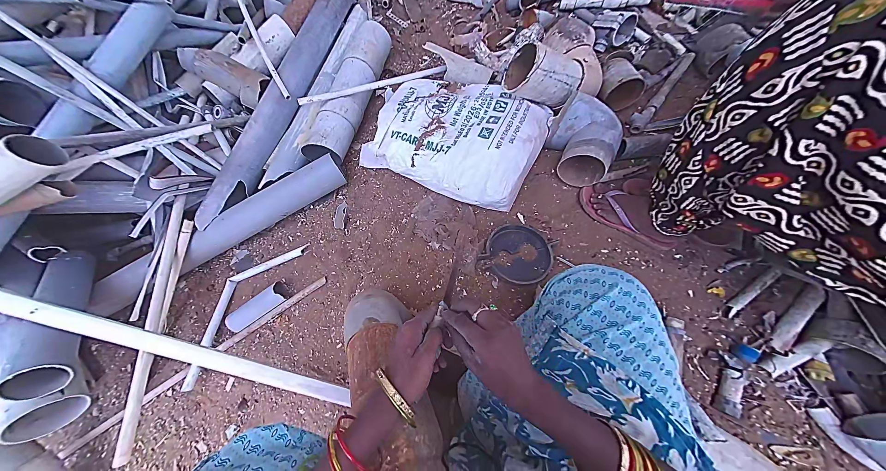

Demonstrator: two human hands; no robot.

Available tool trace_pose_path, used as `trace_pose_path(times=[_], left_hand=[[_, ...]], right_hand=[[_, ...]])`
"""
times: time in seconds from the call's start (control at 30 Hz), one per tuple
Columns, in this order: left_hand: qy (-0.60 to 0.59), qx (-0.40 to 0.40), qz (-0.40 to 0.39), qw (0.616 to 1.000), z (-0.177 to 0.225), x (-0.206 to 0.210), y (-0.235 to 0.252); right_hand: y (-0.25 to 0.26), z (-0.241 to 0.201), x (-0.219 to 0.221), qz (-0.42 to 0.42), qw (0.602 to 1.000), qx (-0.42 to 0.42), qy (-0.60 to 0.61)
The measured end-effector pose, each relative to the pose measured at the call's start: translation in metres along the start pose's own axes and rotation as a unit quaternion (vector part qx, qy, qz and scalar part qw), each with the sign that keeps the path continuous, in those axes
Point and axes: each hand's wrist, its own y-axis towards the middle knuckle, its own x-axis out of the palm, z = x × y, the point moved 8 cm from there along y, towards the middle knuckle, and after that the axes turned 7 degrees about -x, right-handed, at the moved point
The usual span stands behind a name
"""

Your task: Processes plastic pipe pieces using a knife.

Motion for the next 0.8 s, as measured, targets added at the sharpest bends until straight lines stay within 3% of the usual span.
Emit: trace_pose_path(times=[0.2, 0.37, 0.43, 0.53, 0.6, 0.67, 0.7, 0.8], left_hand=[[0.067, 0.002, -0.004, 0.998, -0.003, 0.003, 0.000], [0.129, 0.022, 0.011, 0.991, -0.002, 0.003, -0.001], [0.144, 0.044, 0.017, 0.988, 0.000, 0.003, -0.002], [0.159, 0.104, 0.028, 0.981, 0.007, 0.007, -0.009], [0.150, 0.115, 0.022, 0.982, 0.009, 0.010, -0.010], [0.151, 0.103, 0.022, 0.983, 0.008, 0.009, -0.009], [0.154, 0.095, 0.025, 0.983, 0.008, 0.008, -0.008], [0.148, 0.087, 0.049, 0.984, 0.009, -0.001, -0.004]], right_hand=[[-0.002, 0.018, 0.002, -0.031, 0.983, 0.120, 0.133], [-0.002, 0.029, 0.008, -0.117, 0.940, 0.227, 0.225], [-0.005, 0.035, 0.013, -0.162, 0.892, 0.287, 0.311], [-0.012, 0.046, 0.020, -0.182, 0.753, 0.390, 0.498], [-0.016, 0.049, 0.022, -0.178, 0.707, 0.409, 0.549], [-0.016, 0.049, 0.023, -0.168, 0.716, 0.401, 0.545], [-0.015, 0.047, 0.023, -0.157, 0.744, 0.384, 0.524], [-0.011, 0.034, 0.016, -0.092, 0.888, 0.251, 0.373]])
